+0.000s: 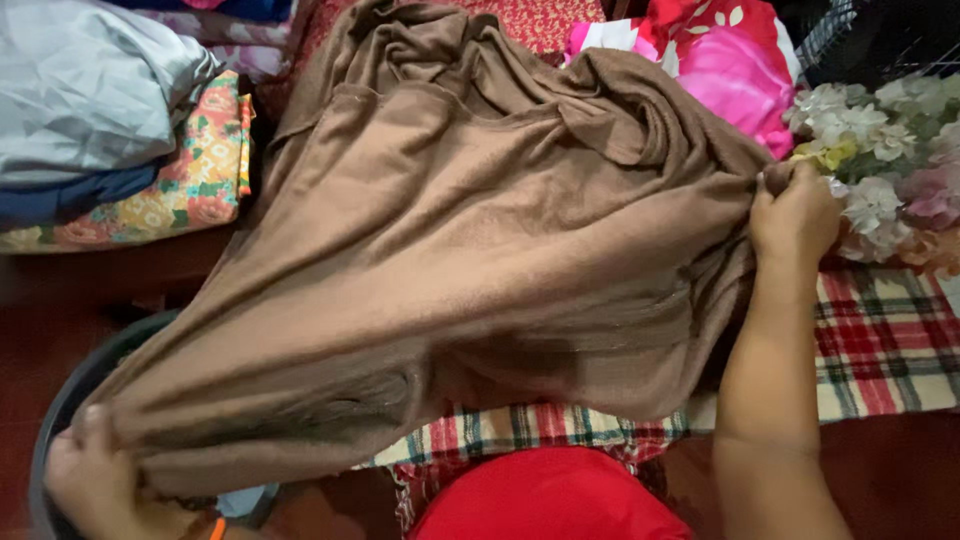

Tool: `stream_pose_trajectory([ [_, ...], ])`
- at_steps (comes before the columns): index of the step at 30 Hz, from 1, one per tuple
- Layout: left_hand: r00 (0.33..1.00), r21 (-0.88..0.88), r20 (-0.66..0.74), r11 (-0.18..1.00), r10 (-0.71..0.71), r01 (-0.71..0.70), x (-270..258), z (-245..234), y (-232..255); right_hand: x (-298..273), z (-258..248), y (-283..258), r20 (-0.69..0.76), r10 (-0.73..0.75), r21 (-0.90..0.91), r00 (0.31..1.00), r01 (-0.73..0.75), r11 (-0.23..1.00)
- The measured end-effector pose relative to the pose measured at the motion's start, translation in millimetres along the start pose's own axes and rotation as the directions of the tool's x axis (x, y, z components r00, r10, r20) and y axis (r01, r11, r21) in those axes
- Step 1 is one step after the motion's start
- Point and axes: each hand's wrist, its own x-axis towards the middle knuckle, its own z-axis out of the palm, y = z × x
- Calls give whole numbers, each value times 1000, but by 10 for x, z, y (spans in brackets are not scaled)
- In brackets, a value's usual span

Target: The person unfolds a brown blanket on a plaid-covered surface, then repeatedly folds and refolds it by hand. The person smooths and adjusts the blanket multiple times but does not complete a final fold or place it in a storage location.

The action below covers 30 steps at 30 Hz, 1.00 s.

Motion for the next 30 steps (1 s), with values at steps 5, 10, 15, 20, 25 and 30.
stream_pose_trajectory([
  [5,863,-10,-265,894,430,-448,-279,195,363,-7,-298,-246,-131,-109,151,985,128,980],
  [10,690,-540,458,792,561,-285,-973,620,1620,-133,-508,-846,239,-166,576,957,-2,817],
  [15,103,-405,623,432,776,-806,-1817,1045,2142,-459,-371,-1274,733,-334,470,593,-86,878],
  [20,182,-144,788,463,589,-875,-2071,1220,2006,-732,-135,-1306,662,-427,419,616,168,892],
  [25,138,-192,732,397,667,-898,-1941,1350,2108,-747,121,-1296,551,-357,359,754,171,917],
  [30,2,-385,767,462,642,-799,-1824,949,2207,-645,286,-1079,698,-173,78,695,167,983],
])
